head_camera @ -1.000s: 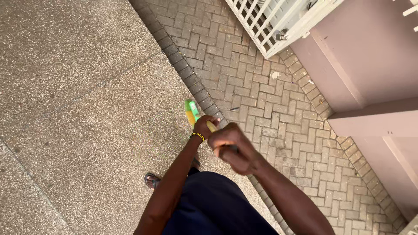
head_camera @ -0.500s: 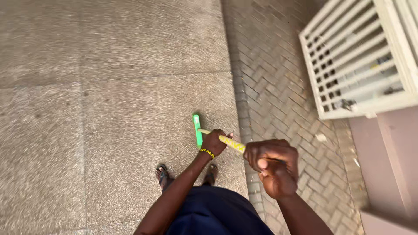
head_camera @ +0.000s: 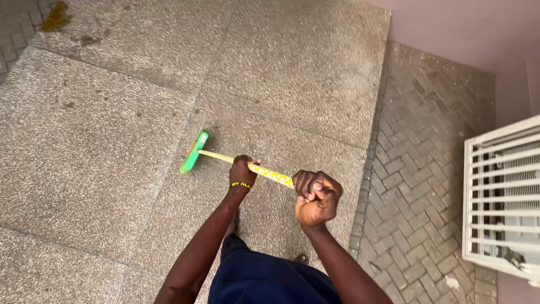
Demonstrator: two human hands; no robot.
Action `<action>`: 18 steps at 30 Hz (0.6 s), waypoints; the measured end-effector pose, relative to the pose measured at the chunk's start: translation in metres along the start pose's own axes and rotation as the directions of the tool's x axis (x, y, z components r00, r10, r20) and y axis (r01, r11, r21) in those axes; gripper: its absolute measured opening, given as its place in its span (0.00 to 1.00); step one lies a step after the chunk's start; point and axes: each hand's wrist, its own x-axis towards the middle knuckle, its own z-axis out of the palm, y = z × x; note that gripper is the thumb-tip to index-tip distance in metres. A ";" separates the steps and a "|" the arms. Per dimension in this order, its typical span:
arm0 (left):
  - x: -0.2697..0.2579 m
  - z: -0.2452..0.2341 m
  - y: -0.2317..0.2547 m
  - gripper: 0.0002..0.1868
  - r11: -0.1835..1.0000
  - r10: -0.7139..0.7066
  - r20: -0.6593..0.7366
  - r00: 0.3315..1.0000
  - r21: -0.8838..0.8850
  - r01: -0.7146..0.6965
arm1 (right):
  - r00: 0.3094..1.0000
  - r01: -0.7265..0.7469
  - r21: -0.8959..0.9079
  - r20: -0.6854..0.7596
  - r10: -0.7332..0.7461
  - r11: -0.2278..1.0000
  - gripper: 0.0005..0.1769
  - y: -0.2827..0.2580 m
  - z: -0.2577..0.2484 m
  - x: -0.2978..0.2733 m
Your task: The person sweeps an outdoor stone and brick surface using a broom.
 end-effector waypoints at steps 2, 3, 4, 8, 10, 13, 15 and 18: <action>0.030 -0.012 -0.029 0.20 1.000 0.008 -0.056 0.998 0.016 -0.007 | 1.000 -0.014 0.040 -0.027 0.015 0.999 0.15 0.044 0.017 0.004; 0.045 -0.019 -0.042 0.20 0.999 0.014 -0.093 0.996 0.044 -0.010 | 0.999 -0.028 0.047 -0.030 0.029 0.999 0.14 0.065 0.025 0.003; 0.062 -0.028 -0.055 0.20 0.996 -0.015 -0.073 0.997 0.084 0.021 | 0.998 -0.041 0.046 -0.056 0.043 0.998 0.13 0.087 0.033 0.002; 0.104 -0.066 -0.101 0.20 0.972 -0.087 0.002 0.996 0.220 0.085 | 0.974 -0.132 -0.061 -0.193 0.118 0.989 0.16 0.173 0.052 -0.009; 0.119 -0.078 -0.116 0.18 0.977 0.021 0.014 1.000 0.212 -0.023 | 0.974 -0.224 -0.141 -0.058 0.218 0.964 0.12 0.199 0.051 -0.016; 0.127 -0.069 -0.120 0.23 0.964 -0.038 0.144 0.989 0.266 -0.001 | 0.981 -0.165 -0.213 0.069 0.183 0.963 0.14 0.207 0.040 -0.015; 0.126 -0.041 -0.110 0.20 0.973 0.095 0.218 0.971 0.186 -0.137 | 0.986 -0.159 -0.254 0.001 0.165 0.954 0.12 0.189 0.027 0.000; 0.111 0.025 -0.079 0.08 0.814 0.575 0.034 0.817 -0.129 -0.567 | 0.988 -0.085 -0.485 0.074 0.138 0.870 0.16 0.132 -0.002 0.031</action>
